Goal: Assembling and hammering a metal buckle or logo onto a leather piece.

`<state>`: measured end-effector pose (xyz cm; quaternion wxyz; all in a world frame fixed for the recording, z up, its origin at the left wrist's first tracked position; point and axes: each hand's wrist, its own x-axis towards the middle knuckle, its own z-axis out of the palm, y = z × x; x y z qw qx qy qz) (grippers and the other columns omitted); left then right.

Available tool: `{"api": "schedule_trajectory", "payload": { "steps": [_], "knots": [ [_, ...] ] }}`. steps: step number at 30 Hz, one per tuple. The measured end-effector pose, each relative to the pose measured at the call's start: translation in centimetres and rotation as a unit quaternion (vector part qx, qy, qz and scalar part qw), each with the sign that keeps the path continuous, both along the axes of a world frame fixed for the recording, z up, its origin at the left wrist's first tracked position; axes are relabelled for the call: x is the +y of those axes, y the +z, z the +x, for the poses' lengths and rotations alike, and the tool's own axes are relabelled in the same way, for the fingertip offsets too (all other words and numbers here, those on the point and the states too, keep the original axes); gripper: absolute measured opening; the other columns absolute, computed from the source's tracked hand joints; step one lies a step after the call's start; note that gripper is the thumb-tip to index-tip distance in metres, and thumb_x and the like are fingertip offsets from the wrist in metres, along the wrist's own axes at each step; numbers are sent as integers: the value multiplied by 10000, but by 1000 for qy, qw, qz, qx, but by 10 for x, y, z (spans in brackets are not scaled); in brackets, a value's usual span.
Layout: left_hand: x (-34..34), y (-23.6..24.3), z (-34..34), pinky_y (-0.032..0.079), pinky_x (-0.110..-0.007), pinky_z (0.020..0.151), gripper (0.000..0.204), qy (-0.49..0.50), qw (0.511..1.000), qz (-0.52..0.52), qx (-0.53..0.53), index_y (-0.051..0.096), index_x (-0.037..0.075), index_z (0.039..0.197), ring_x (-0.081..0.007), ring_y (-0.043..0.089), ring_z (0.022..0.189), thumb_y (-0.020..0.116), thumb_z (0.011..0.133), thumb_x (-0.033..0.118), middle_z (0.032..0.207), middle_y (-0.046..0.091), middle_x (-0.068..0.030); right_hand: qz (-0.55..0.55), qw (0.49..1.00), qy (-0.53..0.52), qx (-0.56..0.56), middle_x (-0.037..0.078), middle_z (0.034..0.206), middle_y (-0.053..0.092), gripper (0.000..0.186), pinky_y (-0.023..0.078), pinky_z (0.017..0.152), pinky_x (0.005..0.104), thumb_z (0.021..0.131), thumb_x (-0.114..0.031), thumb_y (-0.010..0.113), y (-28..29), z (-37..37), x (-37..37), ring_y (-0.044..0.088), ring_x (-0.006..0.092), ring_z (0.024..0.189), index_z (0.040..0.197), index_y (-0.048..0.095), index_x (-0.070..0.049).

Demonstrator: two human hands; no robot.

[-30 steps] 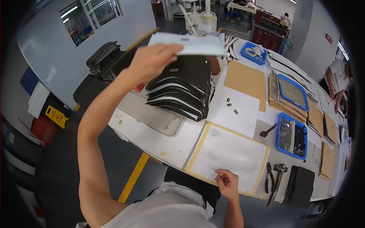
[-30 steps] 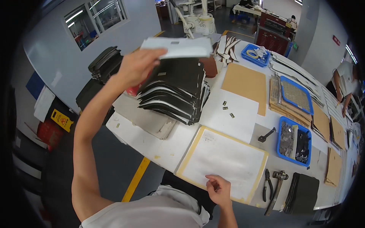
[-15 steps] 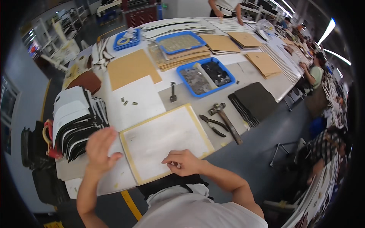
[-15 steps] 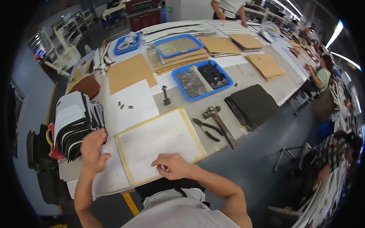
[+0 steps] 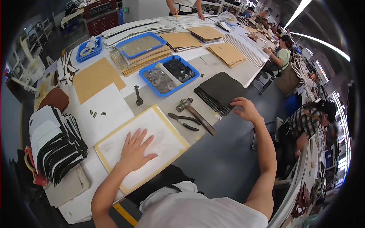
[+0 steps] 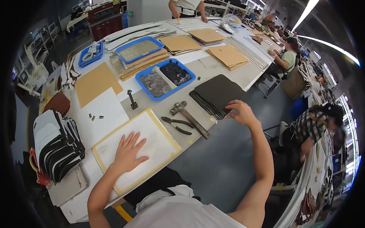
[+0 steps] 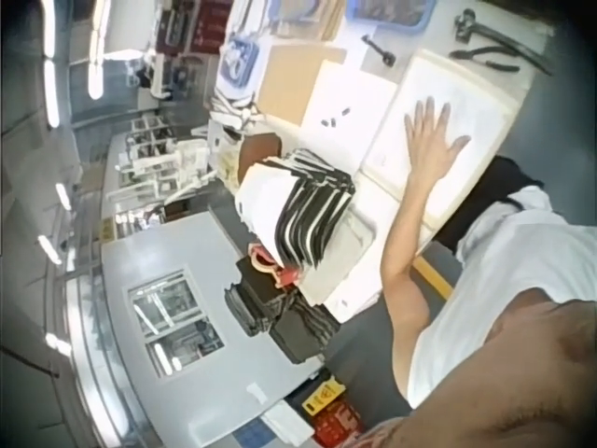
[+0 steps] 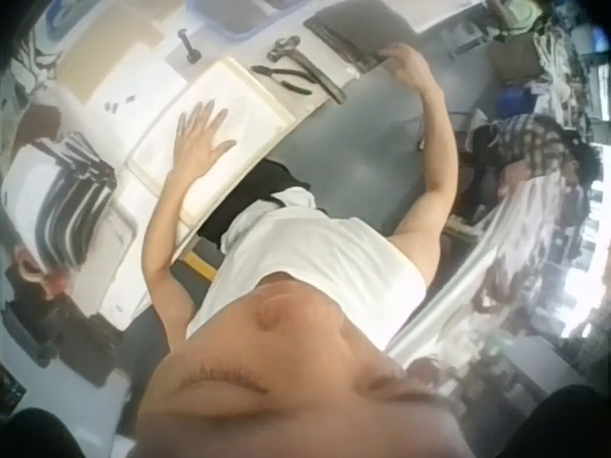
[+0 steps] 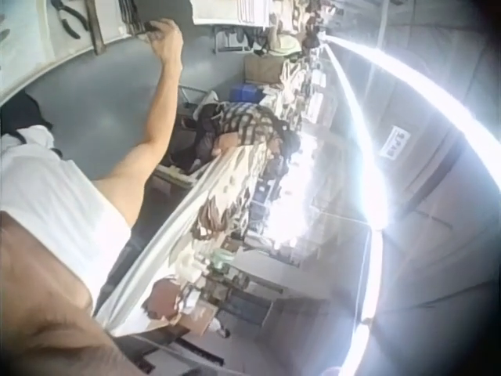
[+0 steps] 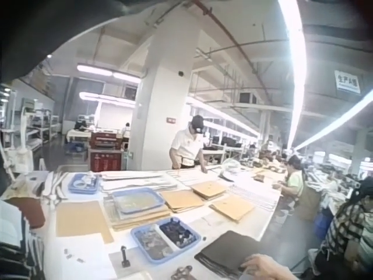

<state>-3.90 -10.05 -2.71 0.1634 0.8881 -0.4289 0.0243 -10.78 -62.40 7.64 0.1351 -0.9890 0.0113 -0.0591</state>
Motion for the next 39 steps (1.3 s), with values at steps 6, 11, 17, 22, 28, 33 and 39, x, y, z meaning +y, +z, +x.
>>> {"api": "schedule_trajectory", "payload": {
  "steps": [6, 11, 17, 22, 28, 33, 39],
  "knots": [
    [1, 1, -3, 160, -568, 1252, 691, 23, 999, -16, 36, 596, 127, 1448, -369, 317, 1519, 692, 909, 549, 1614, 406, -178, -39, 997, 50, 36, 90, 1230, 710, 321, 530, 982, 416, 791, -225, 804, -1, 17, -11, 658, 319, 1145, 1097, 795, -128],
    [3, 0, -4, 164, -569, 1251, 682, 27, 999, -31, 34, 607, 117, 1433, -376, 330, 1512, 746, 880, 492, 1598, 428, -182, -35, 996, 41, 76, 76, 1232, 718, 337, 538, 963, 411, 766, -275, 832, 1, 29, -14, 665, 316, 1144, 1076, 809, -144],
    [2, 0, -4, 177, -571, 1246, 674, 27, 998, -51, 31, 625, 96, 1406, -392, 354, 1493, 754, 870, 484, 1578, 451, -188, -39, 992, 49, 110, 76, 1220, 723, 326, 547, 948, 403, 778, -293, 822, 6, 36, -20, 673, 310, 1129, 1071, 811, -150],
    [1, 0, -3, 183, -570, 1244, 658, 28, 997, -61, 34, 635, 94, 1395, -390, 363, 1488, 757, 873, 476, 1569, 463, -187, -40, 994, 22, 96, 111, 1170, 724, 386, 547, 941, 400, 772, -324, 832, 10, 33, -10, 680, 325, 1093, 1090, 792, -108],
    [2, 1, -4, 190, -571, 1242, 652, 29, 997, -64, 33, 639, 95, 1390, -386, 370, 1484, 757, 874, 476, 1564, 468, -185, -65, 995, -14, 76, 114, 1201, 712, 486, 545, 959, 411, 748, -404, 812, -1, 31, -1, 666, 322, 1129, 1135, 774, -112],
    [4, -1, -5, 191, -573, 1241, 647, 29, 997, -70, 33, 643, 95, 1383, -383, 374, 1483, 760, 872, 474, 1562, 472, -183, -84, 993, -45, 75, 148, 1072, 748, 402, 567, 904, 427, 767, -331, 744, -2, 36, 9, 703, 341, 1011, 1091, 784, -97],
    [6, -2, -7, 206, -573, 1234, 633, 30, 996, -80, 30, 646, 89, 1374, -383, 383, 1477, 754, 881, 472, 1559, 474, -183, -166, 974, -132, 75, 121, 888, 775, 297, 595, 820, 442, 757, -303, 717, -6, 46, 27, 739, 347, 873, 959, 811, -106]
  ]
}}
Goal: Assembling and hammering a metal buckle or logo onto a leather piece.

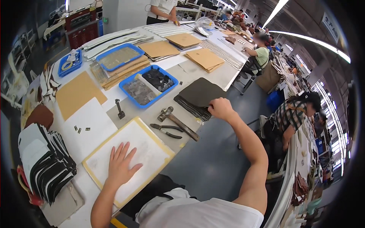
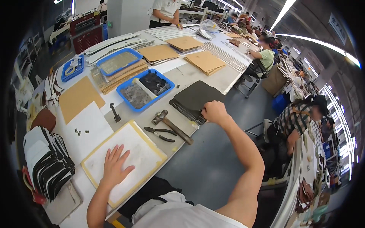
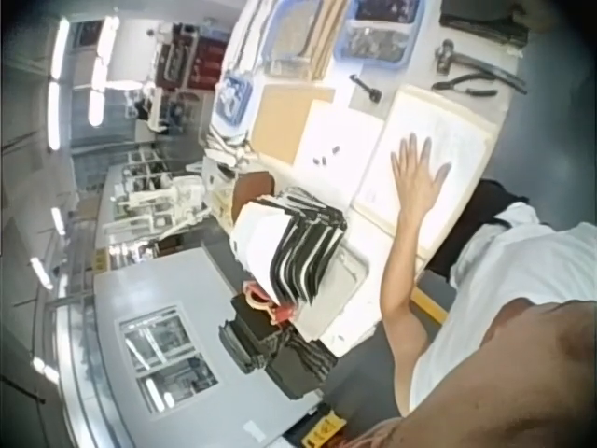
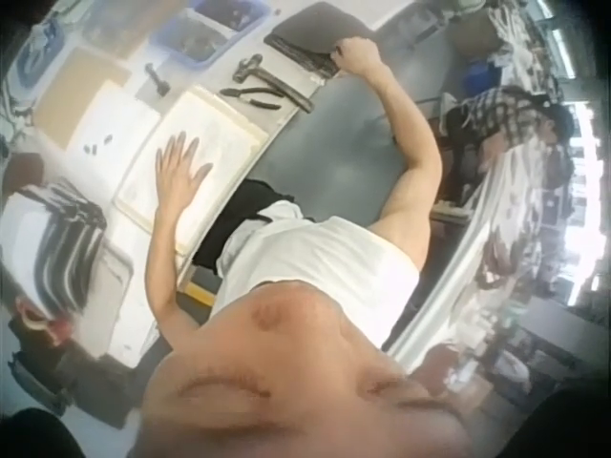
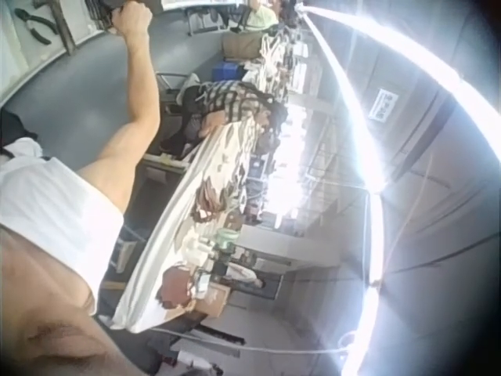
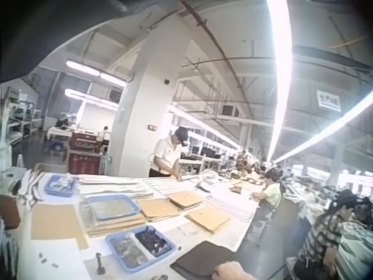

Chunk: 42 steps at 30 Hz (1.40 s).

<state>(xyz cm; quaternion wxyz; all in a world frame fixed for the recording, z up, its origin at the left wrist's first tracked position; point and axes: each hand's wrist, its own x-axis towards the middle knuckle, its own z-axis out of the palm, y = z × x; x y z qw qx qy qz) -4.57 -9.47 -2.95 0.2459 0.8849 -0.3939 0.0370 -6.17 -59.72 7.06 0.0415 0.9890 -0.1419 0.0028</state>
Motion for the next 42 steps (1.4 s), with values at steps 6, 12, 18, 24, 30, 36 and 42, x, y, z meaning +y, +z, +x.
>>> {"api": "schedule_trajectory", "payload": {
  "steps": [6, 12, 18, 24, 30, 36, 42],
  "knots": [
    [-2, 0, 3, 220, -573, 1228, 628, -4, 1000, -7, -13, 651, 84, 1366, -384, 397, 1467, 744, 890, 483, 1554, 478, -183, 174, 981, -61, -56, 122, 905, 786, 279, 595, 810, 385, 728, -229, 790, 6, -3, -24, 754, 282, 864, 974, 817, -101],
    [-2, 1, 3, 228, -566, 1228, 616, -2, 1000, -1, -11, 658, 86, 1359, -382, 406, 1462, 739, 896, 484, 1550, 483, -177, 302, 950, -78, -25, 116, 935, 785, 395, 579, 806, 330, 673, -185, 870, 6, 2, -38, 740, 211, 869, 1039, 808, -48],
    [0, 2, 1, 226, -564, 1231, 615, 1, 1000, -7, -13, 662, 88, 1355, -378, 412, 1458, 742, 894, 487, 1541, 494, -174, 272, 959, -77, -26, 121, 962, 787, 325, 583, 814, 340, 715, -187, 830, 12, 0, -25, 747, 237, 877, 1008, 809, -47],
    [-4, 4, 2, 223, -552, 1236, 627, 0, 1000, -7, -2, 647, 88, 1376, -373, 399, 1471, 770, 876, 447, 1553, 485, -176, -2, 977, 22, -214, 156, 900, 750, 205, 573, 763, 439, 892, -232, 706, 11, -6, -11, 725, 341, 867, 965, 736, -43],
    [11, -8, 12, 349, -491, 1190, 593, 93, 991, -87, 36, 634, 63, 1381, -373, 453, 1429, 790, 886, 352, 1509, 523, -202, 197, 817, 98, -533, 141, 951, 748, 128, 553, 787, 316, 1037, -106, 606, 36, 12, 50, 722, 215, 845, 1021, 659, 8],
    [30, -23, 32, 500, -359, 1064, 474, 187, 707, -558, 392, 640, -8, 1334, -243, 656, 1188, 664, 1028, 353, 1288, 679, -159, 288, 759, 439, -386, 176, 966, 719, 43, 602, 788, 416, 961, 1, 569, 11, -30, 215, 741, 349, 906, 925, 585, -17],
    [62, -4, 42, 520, -313, 970, 464, 167, 714, -477, 485, 671, -22, 1285, -213, 681, 1091, 718, 983, 326, 1200, 707, -149, 335, 708, 613, -102, 126, 1172, 727, 392, 577, 900, 436, 835, -237, 811, -33, -31, 348, 717, 317, 1015, 1155, 677, -55]
  ]
}}
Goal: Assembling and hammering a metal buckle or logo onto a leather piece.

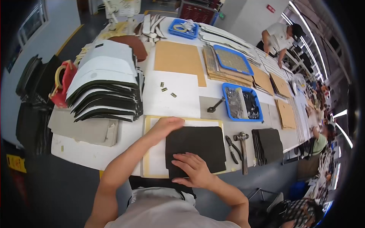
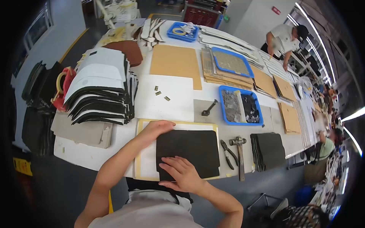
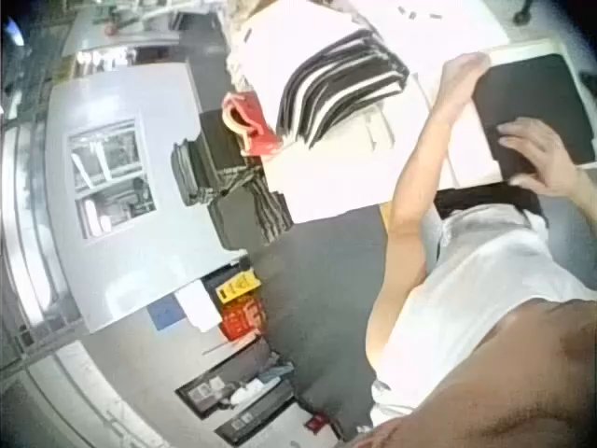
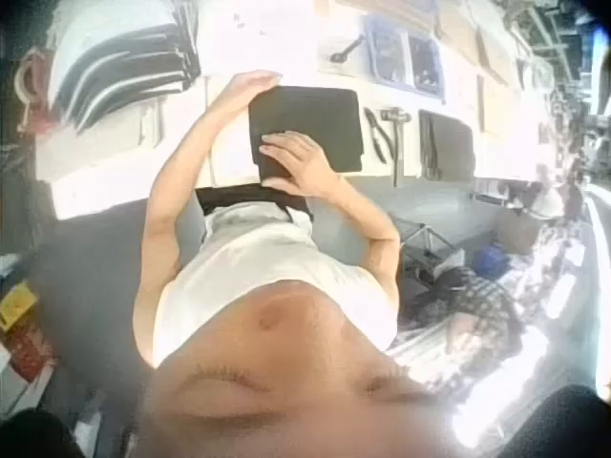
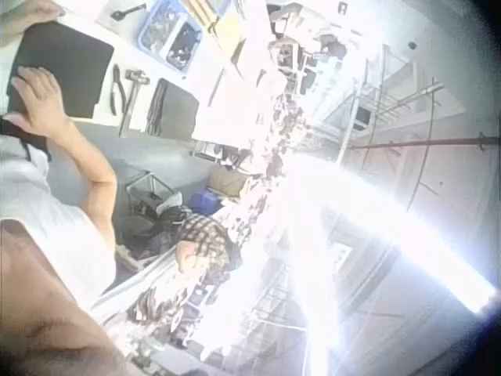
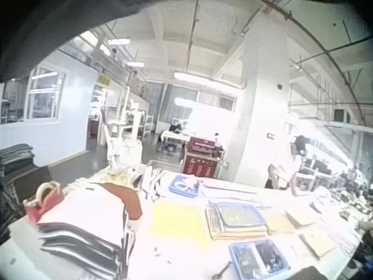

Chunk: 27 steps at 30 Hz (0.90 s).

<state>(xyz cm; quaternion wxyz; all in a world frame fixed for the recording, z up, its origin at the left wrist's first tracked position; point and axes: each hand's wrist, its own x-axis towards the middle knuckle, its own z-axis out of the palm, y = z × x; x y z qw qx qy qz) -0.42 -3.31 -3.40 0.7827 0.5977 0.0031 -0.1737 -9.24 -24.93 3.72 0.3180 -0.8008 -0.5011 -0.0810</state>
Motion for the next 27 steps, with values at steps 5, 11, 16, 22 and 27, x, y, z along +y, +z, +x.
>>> {"api": "schedule_trajectory", "payload": {
  "steps": [5, 11, 16, 22, 27],
  "knots": [
    [12, 4, -11, 518, -317, 976, 450, -25, 960, 248, -125, 694, 9, 1274, -193, 677, 1107, 800, 844, 90, 1191, 737, -134, 125, 964, -171, 163, 124, 1006, 750, 206, 578, 738, 356, 883, -69, 729, -9, 105, 44, 733, 254, 851, 1085, 722, -26],
    [32, 22, -8, 525, -359, 982, 509, -63, 935, 309, -161, 702, 49, 1293, -281, 701, 1114, 715, 793, -45, 1208, 740, -162, -38, 952, -256, 165, 108, 1008, 781, 339, 588, 778, 370, 806, -138, 776, -62, 246, 84, 746, 256, 854, 1128, 738, -39],
    [46, 47, -20, 520, -459, 947, 400, -53, 847, 501, -169, 715, 59, 1247, -364, 693, 1048, 713, 854, 131, 1093, 749, -169, -122, 915, -298, 242, 134, 948, 781, 372, 594, 824, 395, 715, -160, 784, -66, 263, 100, 751, 309, 894, 1078, 778, -75],
    [16, 20, -26, 473, -448, 904, 300, 45, 752, 573, -322, 733, 68, 1116, -320, 679, 956, 733, 898, 273, 954, 722, -123, -154, 907, -289, 265, 154, 881, 777, 240, 590, 806, 389, 714, -210, 781, -64, 267, 101, 754, 313, 842, 904, 802, -66],
    [4, 14, -24, 467, -447, 902, 268, 53, 761, 549, -340, 735, 64, 1103, -309, 663, 971, 716, 917, 256, 968, 710, -114, 21, 932, -317, 177, 127, 870, 769, 219, 583, 762, 394, 761, -226, 789, -45, 275, 86, 745, 303, 816, 911, 767, -68]
  ]
}}
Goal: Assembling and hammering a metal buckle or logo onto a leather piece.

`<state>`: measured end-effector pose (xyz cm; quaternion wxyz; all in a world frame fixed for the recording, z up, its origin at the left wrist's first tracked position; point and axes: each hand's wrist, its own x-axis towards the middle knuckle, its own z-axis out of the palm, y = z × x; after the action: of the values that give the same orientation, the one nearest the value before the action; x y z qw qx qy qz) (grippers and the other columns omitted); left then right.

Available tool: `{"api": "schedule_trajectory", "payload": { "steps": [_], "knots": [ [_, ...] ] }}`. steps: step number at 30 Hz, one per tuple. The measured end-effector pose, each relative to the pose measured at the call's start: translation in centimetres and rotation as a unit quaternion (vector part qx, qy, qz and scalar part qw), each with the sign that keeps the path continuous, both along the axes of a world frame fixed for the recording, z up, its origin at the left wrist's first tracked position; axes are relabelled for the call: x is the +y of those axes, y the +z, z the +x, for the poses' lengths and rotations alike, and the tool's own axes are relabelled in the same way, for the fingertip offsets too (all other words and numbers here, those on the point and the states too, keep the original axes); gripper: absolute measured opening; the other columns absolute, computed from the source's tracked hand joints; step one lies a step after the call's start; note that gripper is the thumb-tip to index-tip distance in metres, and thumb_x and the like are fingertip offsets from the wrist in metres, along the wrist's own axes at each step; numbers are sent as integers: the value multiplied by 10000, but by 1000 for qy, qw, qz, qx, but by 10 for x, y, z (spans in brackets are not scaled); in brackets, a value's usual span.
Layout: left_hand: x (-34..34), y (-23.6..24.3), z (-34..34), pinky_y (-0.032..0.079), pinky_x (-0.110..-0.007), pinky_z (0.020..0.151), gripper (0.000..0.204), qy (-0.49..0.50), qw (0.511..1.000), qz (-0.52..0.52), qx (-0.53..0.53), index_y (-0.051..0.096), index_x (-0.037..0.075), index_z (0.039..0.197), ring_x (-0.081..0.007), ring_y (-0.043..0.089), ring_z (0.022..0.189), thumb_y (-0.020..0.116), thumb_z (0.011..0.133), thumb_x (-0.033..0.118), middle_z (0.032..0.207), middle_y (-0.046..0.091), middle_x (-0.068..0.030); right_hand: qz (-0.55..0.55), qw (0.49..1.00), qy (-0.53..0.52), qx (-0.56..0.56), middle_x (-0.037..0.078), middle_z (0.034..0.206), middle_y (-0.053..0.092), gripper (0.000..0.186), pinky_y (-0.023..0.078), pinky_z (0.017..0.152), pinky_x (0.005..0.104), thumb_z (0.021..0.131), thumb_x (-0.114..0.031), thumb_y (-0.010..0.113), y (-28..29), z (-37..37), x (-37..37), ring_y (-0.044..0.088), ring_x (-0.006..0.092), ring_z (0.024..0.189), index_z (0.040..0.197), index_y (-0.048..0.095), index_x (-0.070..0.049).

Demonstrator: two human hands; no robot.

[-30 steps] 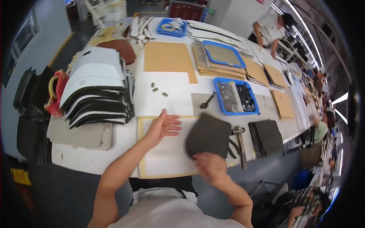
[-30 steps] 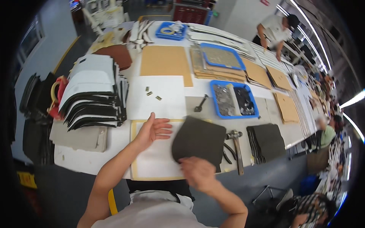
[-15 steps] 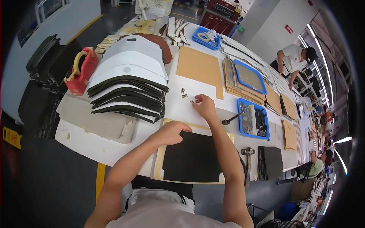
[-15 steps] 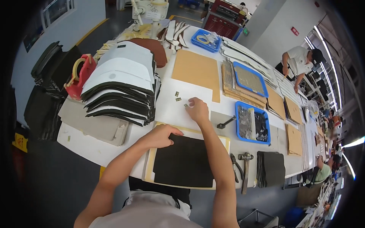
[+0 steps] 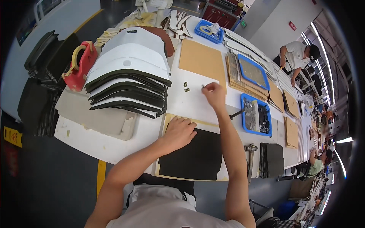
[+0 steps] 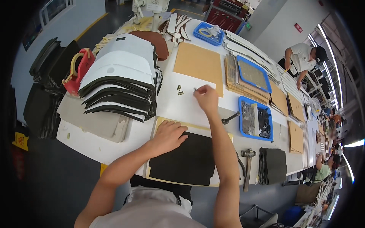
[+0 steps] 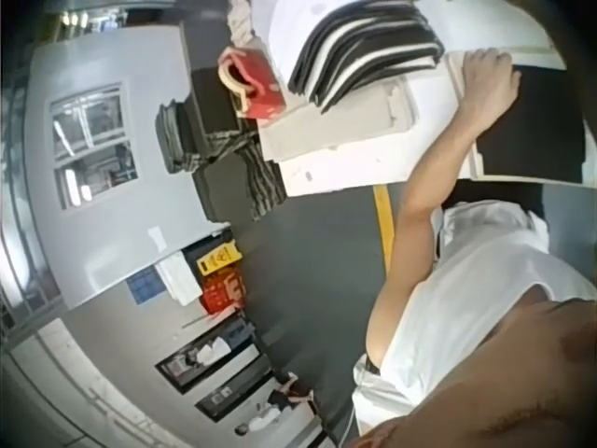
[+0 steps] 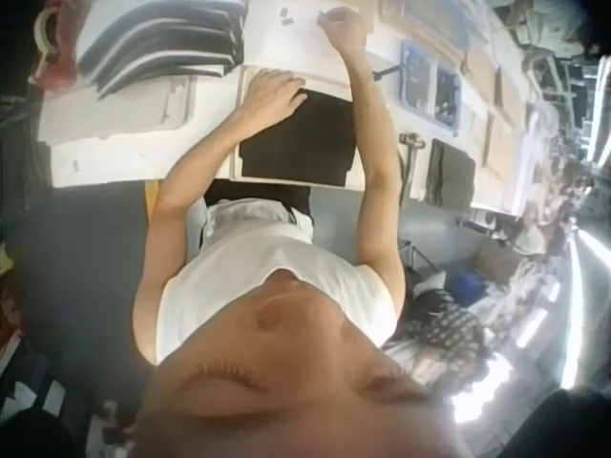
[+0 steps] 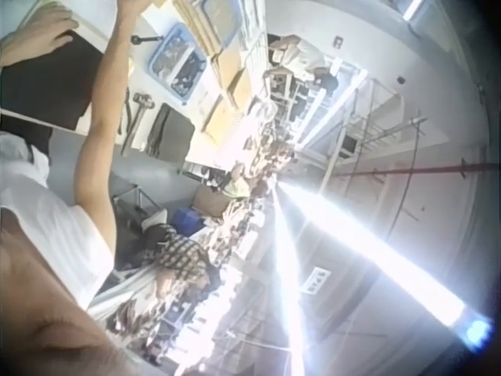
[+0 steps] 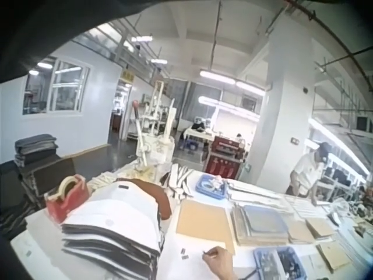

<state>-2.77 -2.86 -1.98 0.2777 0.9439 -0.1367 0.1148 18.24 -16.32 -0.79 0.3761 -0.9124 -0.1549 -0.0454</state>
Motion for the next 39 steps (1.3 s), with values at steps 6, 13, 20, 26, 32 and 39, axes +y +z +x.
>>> {"api": "schedule_trajectory", "payload": {
  "steps": [6, 13, 20, 26, 32, 39],
  "knots": [
    [4, -12, -1, 476, -436, 878, 229, -3, 1000, -7, -15, 738, 59, 1056, -298, 653, 950, 725, 911, 235, 927, 686, -101, -176, 973, 73, -130, 92, 936, 745, 236, 580, 783, 406, 780, -201, 785, 6, -36, -5, 730, 317, 868, 982, 727, -94],
    [-3, -7, 0, 475, -426, 834, 154, -20, 998, -35, -58, 717, 41, 907, -297, 643, 890, 731, 895, 193, 887, 662, -104, -114, 988, 98, 27, 103, 1159, 708, 285, 579, 821, 376, 812, -122, 710, 0, -20, -14, 732, 251, 916, 1090, 772, -140],
    [-5, -12, 1, 477, -427, 824, 152, -26, 997, -44, -60, 717, 42, 908, -296, 643, 888, 732, 894, 193, 879, 660, -103, -152, 939, 297, -82, 84, 1169, 697, 298, 580, 789, 363, 788, -86, 715, -7, -19, 8, 706, 254, 835, 1077, 776, -122],
    [-2, -13, -3, 491, -430, 828, 151, -23, 996, -50, -73, 719, 39, 907, -300, 642, 892, 736, 889, 188, 880, 661, -106, -258, 921, 289, -37, 90, 1108, 717, 226, 578, 842, 413, 746, -146, 745, 8, -17, 14, 706, 304, 965, 967, 766, -102],
    [-4, -10, 1, 537, -452, 807, 175, -35, 998, -56, -12, 743, 42, 951, -316, 679, 894, 746, 882, 203, 912, 673, -119, -152, 958, 226, 93, 123, 896, 750, 229, 576, 782, 357, 748, -150, 764, -1, -18, -4, 720, 236, 839, 946, 748, -36],
    [11, 0, 8, 566, -446, 798, 243, -42, 980, -149, 125, 775, 113, 1080, -373, 720, 859, 744, 885, 254, 906, 762, -148, 217, 920, 111, 306, 127, 899, 762, 157, 570, 685, 318, 861, -48, 749, 23, -80, -46, 714, 178, 775, 964, 641, 0]
  ]
}}
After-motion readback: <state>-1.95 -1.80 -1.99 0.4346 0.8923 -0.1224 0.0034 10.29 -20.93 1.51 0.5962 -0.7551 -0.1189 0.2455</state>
